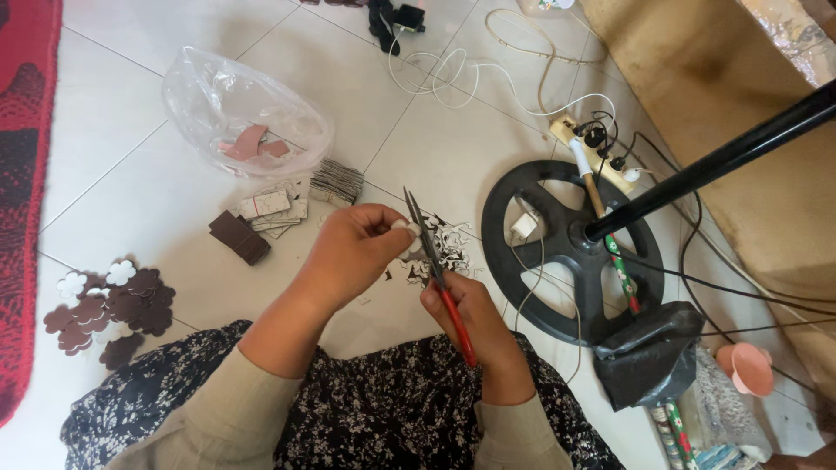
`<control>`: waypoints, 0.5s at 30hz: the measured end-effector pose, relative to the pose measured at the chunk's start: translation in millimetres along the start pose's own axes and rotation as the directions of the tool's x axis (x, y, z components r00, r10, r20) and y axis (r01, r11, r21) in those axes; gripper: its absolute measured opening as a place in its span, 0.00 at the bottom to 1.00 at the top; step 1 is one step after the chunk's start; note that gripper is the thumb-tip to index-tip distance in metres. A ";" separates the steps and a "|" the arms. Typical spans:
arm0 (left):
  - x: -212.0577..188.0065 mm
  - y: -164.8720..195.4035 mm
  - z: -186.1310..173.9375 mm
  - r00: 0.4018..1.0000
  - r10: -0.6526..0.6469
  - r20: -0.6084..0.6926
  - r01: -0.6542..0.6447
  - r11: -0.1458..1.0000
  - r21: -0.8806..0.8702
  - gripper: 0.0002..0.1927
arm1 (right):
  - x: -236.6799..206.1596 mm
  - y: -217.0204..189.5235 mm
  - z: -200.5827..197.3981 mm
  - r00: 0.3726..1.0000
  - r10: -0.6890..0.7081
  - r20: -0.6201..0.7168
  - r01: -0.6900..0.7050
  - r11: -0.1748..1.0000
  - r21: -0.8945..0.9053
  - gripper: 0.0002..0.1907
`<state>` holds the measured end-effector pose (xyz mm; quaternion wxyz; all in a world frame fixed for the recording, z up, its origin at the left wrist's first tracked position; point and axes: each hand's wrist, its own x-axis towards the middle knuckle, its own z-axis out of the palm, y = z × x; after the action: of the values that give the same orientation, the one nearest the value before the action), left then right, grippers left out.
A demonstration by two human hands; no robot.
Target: The person sits on the floor and uses red-handled scissors to cut cloud-shaped pieces from small rectangular paper sheets. The person repeatedly picks up sheets, cuts along the outlines, and places the finished shapes on the floor.
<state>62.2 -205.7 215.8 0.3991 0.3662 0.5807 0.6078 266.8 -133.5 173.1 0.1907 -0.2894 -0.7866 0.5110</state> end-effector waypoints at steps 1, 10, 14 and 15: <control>0.2 0.5 -1.0 1.000 0.029 0.001 -0.029 0.999 0.040 0.08 | -0.5 0.4 -0.4 1.000 0.005 0.002 -0.005 1.000 0.002 0.18; 3.0 -9.3 -0.7 0.999 0.030 -0.014 -0.028 0.990 0.137 0.06 | 2.0 7.6 4.8 0.996 0.087 -0.008 -0.087 0.996 -0.035 0.23; 10.6 -20.3 0.6 1.000 -0.027 0.003 0.027 0.999 -0.044 0.07 | 5.1 9.1 10.7 0.996 0.084 -0.012 -0.084 0.996 0.016 0.24; 11.9 -23.3 0.9 0.999 -0.044 0.007 0.044 0.994 -0.103 0.07 | 5.3 9.4 11.9 0.996 0.090 -0.020 -0.089 0.996 0.009 0.24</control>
<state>59.5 -194.3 192.3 0.4321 0.3337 0.5556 0.6271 258.2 -135.4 159.7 0.1770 -0.3288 -0.7687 0.5192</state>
